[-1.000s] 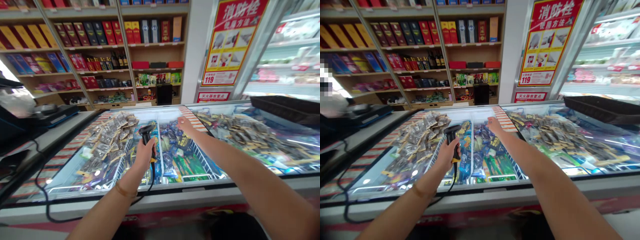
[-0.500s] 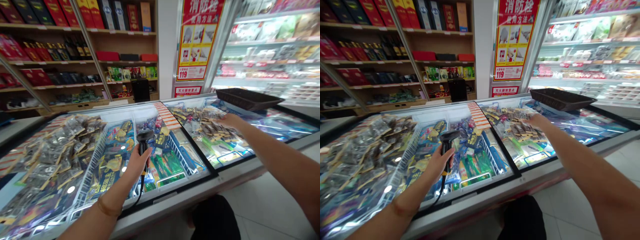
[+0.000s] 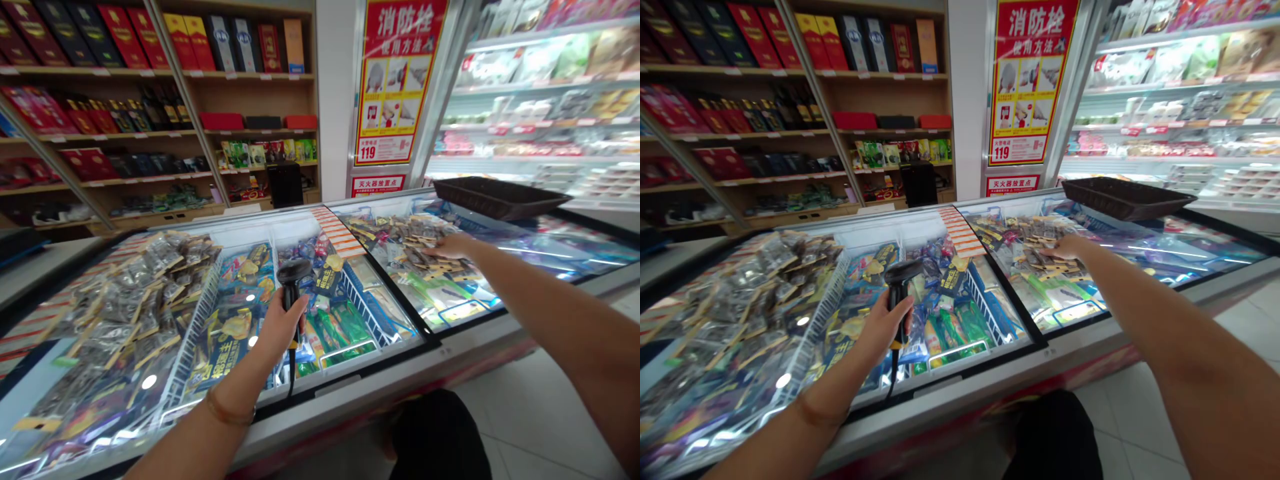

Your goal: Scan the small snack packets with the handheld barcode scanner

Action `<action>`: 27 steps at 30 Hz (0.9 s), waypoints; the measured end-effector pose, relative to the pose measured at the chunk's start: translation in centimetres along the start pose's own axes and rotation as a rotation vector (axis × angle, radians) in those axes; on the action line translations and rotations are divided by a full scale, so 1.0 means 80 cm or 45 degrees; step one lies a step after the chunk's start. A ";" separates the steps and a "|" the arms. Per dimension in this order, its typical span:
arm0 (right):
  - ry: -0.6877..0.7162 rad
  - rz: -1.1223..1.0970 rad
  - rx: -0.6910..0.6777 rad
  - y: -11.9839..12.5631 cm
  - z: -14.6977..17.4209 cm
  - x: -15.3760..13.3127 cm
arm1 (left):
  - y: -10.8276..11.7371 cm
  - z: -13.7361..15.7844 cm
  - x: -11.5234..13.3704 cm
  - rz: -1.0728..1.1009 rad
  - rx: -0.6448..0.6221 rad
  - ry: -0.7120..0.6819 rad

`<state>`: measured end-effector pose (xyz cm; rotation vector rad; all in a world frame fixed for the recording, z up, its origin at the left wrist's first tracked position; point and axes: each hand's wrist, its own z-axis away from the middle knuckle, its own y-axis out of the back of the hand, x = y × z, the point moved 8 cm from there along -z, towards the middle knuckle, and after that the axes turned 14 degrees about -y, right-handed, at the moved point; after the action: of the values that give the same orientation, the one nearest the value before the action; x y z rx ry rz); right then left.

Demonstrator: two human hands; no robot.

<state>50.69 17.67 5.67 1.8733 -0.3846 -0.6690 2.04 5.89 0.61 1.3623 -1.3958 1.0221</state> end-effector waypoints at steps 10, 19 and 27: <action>0.144 0.364 -0.062 0.024 0.069 -0.082 | -0.003 -0.001 -0.001 0.037 -0.020 -0.007; 0.647 0.151 -0.128 -0.016 0.207 -0.303 | 0.002 -0.005 -0.006 0.092 0.039 -0.010; 0.510 -0.211 -0.070 -0.054 0.212 -0.307 | 0.009 -0.006 -0.005 0.074 0.056 -0.031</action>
<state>20.74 20.24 3.49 1.9437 0.0472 -0.3923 1.34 6.50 0.33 1.3771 -1.4465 1.0829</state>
